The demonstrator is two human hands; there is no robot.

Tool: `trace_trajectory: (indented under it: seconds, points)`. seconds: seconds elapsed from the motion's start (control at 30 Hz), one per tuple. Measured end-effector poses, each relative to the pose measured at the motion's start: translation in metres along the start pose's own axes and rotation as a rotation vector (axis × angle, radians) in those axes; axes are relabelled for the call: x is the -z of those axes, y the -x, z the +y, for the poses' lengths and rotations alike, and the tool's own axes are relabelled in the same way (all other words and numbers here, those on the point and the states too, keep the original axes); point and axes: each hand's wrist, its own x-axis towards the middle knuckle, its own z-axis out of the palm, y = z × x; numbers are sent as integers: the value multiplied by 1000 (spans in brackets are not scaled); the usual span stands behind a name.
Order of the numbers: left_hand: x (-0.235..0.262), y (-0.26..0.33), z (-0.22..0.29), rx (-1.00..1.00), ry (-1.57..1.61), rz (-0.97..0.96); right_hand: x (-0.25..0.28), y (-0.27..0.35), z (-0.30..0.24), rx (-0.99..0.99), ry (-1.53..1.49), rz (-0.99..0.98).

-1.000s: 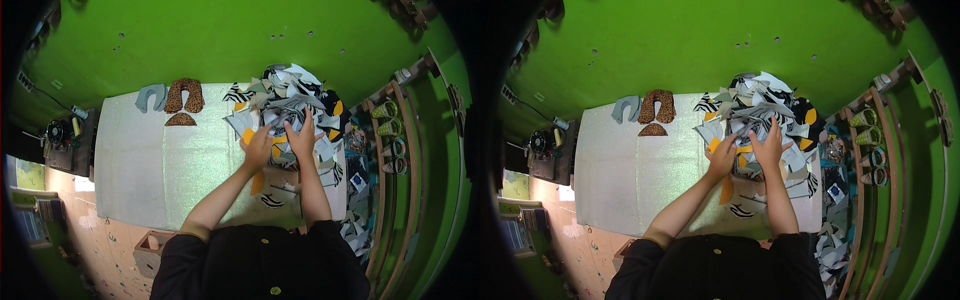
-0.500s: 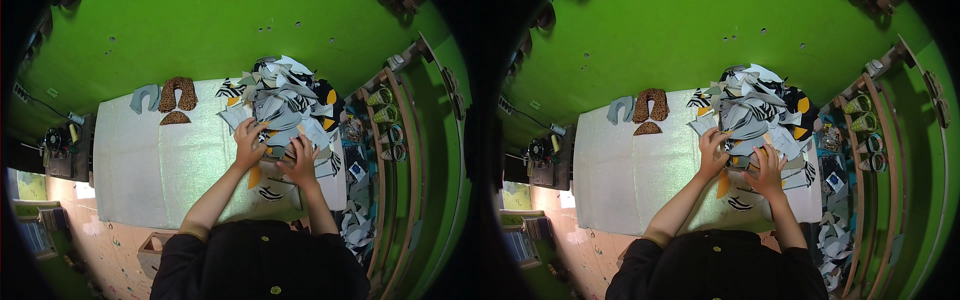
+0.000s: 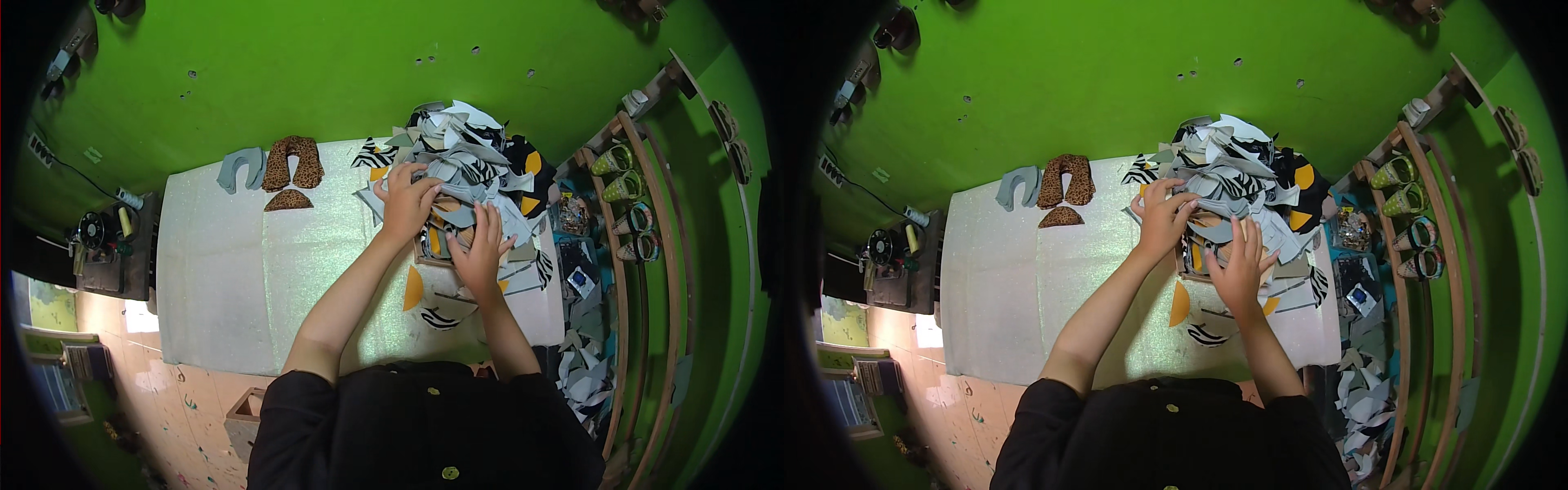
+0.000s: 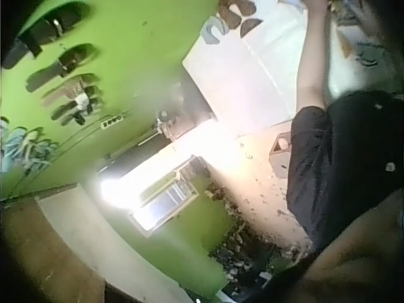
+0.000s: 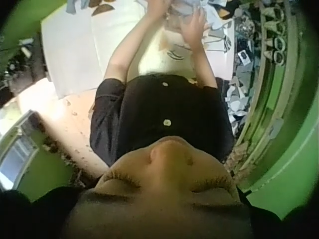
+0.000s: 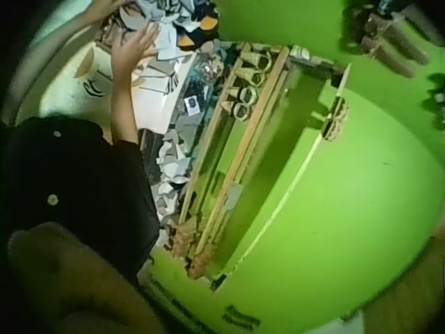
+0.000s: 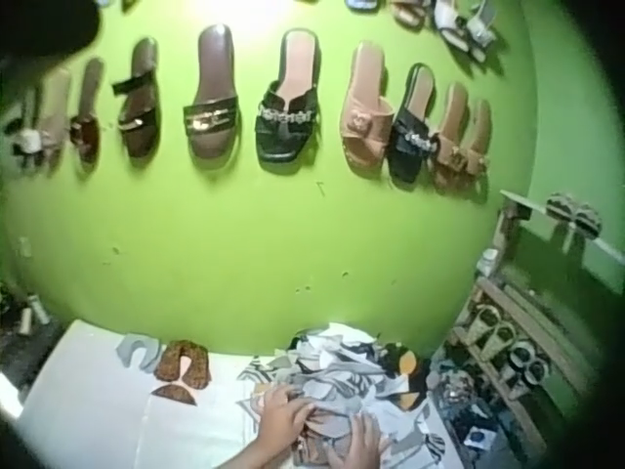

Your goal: Organizing and inspecting various cut shoe material components on a work table.

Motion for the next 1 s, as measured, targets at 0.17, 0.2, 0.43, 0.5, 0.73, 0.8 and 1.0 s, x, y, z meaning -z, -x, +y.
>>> trace_trajectory:
  seconds: [0.17,0.2,0.43,0.5,0.73,0.8,1.0]
  points:
    - [12,23,10,-121,139,-135,-3,-18,22,22,9,93]
    - [15,32,11,-165,148,-175,1,-16,17,58,-22,196]
    - [14,69,17,-221,155,-212,-7,15,37,87,-137,309]
    - [13,73,21,-165,199,-219,-10,18,33,-53,-246,388]
    - [11,92,38,-265,236,-234,3,28,38,-474,-1047,75]
    - [14,93,45,-239,251,-250,7,28,42,-340,-829,2]
    - [23,78,43,114,351,-164,17,27,48,-383,-689,121]
